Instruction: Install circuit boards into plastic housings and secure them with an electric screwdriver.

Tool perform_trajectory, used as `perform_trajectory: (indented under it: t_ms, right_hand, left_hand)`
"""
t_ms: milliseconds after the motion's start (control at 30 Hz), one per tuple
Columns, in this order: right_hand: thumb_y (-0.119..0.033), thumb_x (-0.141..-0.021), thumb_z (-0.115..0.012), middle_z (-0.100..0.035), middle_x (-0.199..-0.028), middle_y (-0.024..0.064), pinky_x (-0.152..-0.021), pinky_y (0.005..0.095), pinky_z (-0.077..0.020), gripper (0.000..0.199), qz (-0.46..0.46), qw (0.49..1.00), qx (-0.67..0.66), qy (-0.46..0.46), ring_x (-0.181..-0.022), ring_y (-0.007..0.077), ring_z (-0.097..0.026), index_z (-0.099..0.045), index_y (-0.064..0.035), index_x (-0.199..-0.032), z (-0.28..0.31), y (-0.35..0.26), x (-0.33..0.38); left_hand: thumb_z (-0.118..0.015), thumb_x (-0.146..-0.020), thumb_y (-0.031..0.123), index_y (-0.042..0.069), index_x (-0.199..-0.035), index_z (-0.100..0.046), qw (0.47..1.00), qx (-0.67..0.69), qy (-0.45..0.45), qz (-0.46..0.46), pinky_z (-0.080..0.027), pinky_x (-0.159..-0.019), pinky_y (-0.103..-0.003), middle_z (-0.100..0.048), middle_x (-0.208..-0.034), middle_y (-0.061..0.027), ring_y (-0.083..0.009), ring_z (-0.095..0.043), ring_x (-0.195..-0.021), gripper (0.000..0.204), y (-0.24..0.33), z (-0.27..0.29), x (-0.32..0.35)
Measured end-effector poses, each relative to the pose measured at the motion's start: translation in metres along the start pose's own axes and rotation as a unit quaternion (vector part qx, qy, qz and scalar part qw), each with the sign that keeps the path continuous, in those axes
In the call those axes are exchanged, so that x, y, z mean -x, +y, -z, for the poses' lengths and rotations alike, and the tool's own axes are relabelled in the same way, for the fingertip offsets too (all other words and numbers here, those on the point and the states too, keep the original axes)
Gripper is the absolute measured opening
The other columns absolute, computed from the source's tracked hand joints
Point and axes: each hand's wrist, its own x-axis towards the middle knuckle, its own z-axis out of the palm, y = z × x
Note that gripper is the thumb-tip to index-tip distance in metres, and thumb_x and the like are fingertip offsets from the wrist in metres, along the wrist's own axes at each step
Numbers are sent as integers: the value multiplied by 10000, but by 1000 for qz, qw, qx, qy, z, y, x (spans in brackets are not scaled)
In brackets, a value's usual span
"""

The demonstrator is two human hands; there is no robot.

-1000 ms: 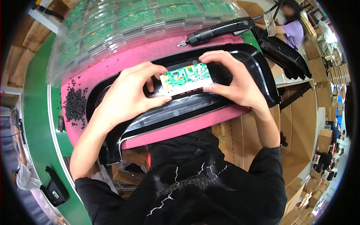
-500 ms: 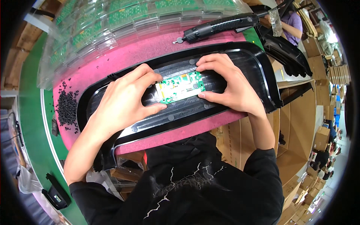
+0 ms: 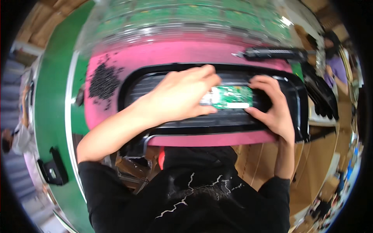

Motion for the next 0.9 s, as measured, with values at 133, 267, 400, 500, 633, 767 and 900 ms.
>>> perform_trajectory:
  t_ms: [133,267,400,500,633,767,900]
  right_hand:
    - [-9,-599,-810,-586,-1239,126,-1042,385,-410,623,-36,999,-14,-10,-1202,294,-540,-604,-26,-1187,-4,-3,1]
    - [-78,-696,-733,-552,-1292,84,-1078,328,-329,628,-87,994,-52,49,-1246,214,-481,-560,-34,-1298,14,5,10]
    - [-6,-869,-625,-525,-1196,25,-881,223,-352,499,-114,974,-31,192,-920,107,-411,-521,-27,-1357,58,35,11]
    - [-22,-932,-601,-511,-1180,-5,-798,188,-359,515,-156,972,67,161,-901,75,-433,-490,-113,-1427,99,65,-1]
    - [-92,-970,-590,-570,-1131,-1,-853,199,-422,511,-242,964,-51,102,-947,57,-516,-459,-135,-1462,124,107,-19]
    - [-83,-986,-568,-592,-1158,49,-845,275,-509,439,-317,896,-270,153,-1028,124,-598,-430,-106,-1402,115,99,-41]
    - [-85,-956,-614,-604,-1179,110,-870,319,-497,548,-147,858,-254,423,-1048,179,-594,-315,-47,-1414,68,74,-78]
  left_hand:
    - [-791,-787,290,-13,-1222,-541,1000,22,-7,6,-542,-812,-427,-585,-1106,-143,-350,-625,-1029,586,1,6,9]
    - [-713,-861,205,-21,-1144,-615,992,36,123,7,-538,-822,-441,-688,-1005,-191,-379,-668,-949,375,-5,44,24]
    - [-666,-844,69,-26,-1006,-673,956,-130,223,138,-529,-822,-436,-688,-992,-191,-378,-663,-936,187,-57,69,65]
    - [-672,-800,28,-17,-1005,-677,945,-177,182,208,-515,-836,-435,-687,-998,-173,-373,-650,-955,209,-94,67,100]
    - [-697,-771,31,1,-989,-683,949,-152,153,232,-510,-820,-449,-673,-949,-170,-375,-645,-946,220,-109,55,104]
    - [-689,-748,21,1,-903,-696,943,-193,133,235,-507,-794,-470,-666,-902,-171,-385,-645,-907,155,-108,53,99]
    - [-682,-756,22,23,-899,-701,939,-235,116,221,-509,-768,-476,-672,-891,-169,-383,-650,-871,144,-102,53,99]
